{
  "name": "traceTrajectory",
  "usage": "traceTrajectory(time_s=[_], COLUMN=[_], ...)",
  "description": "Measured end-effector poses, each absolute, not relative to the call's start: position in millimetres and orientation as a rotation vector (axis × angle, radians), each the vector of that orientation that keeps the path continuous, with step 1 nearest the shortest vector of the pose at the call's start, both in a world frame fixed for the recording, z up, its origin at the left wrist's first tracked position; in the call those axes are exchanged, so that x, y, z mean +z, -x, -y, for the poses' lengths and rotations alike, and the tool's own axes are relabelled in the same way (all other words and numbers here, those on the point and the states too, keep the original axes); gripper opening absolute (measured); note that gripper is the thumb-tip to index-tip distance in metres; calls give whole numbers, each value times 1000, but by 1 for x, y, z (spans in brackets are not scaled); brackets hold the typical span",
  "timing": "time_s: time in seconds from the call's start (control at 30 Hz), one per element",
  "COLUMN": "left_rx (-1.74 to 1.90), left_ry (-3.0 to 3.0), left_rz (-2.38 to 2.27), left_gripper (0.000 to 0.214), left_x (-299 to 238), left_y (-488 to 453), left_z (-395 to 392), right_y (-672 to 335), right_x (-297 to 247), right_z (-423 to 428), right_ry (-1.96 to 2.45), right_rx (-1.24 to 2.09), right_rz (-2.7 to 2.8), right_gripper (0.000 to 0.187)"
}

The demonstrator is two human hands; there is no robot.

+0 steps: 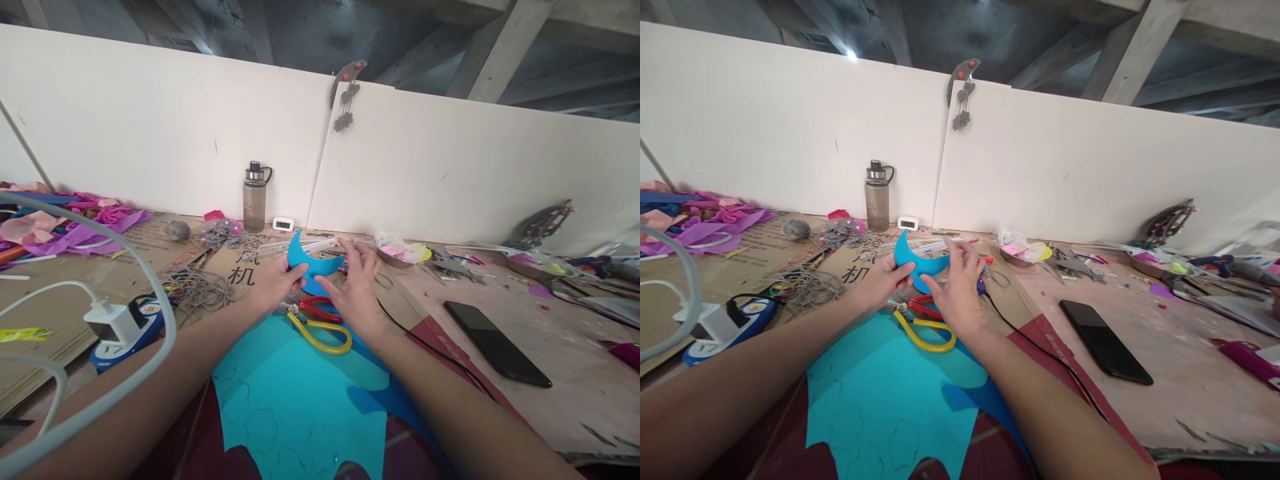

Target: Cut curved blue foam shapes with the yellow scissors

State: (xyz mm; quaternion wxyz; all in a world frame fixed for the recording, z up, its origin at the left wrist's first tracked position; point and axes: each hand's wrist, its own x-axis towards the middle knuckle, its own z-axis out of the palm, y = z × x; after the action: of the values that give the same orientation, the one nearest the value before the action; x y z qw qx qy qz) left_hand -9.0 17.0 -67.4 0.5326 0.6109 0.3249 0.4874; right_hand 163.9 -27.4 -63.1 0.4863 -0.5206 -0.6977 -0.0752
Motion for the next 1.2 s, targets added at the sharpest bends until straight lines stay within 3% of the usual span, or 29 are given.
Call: traceTrajectory(time_s=[0.13,0.5,1.2], left_rx=[1123,1062,960], left_ry=[-1529,-1181,-1180], left_rz=[-781,-494,-330], left_gripper=[35,32,38], left_x=[-68,-56,-60], left_y=[8,8,21], left_z=[-14,-5,-16], right_y=[-167,-169,-164], right_x=[-63,-59,-59], right_z=[31,30,33], right_ry=[1328,1318,1300], right_rx=[-445,-435,-300], right_rz=[1926,1999,1957], right_gripper=[43,34,42])
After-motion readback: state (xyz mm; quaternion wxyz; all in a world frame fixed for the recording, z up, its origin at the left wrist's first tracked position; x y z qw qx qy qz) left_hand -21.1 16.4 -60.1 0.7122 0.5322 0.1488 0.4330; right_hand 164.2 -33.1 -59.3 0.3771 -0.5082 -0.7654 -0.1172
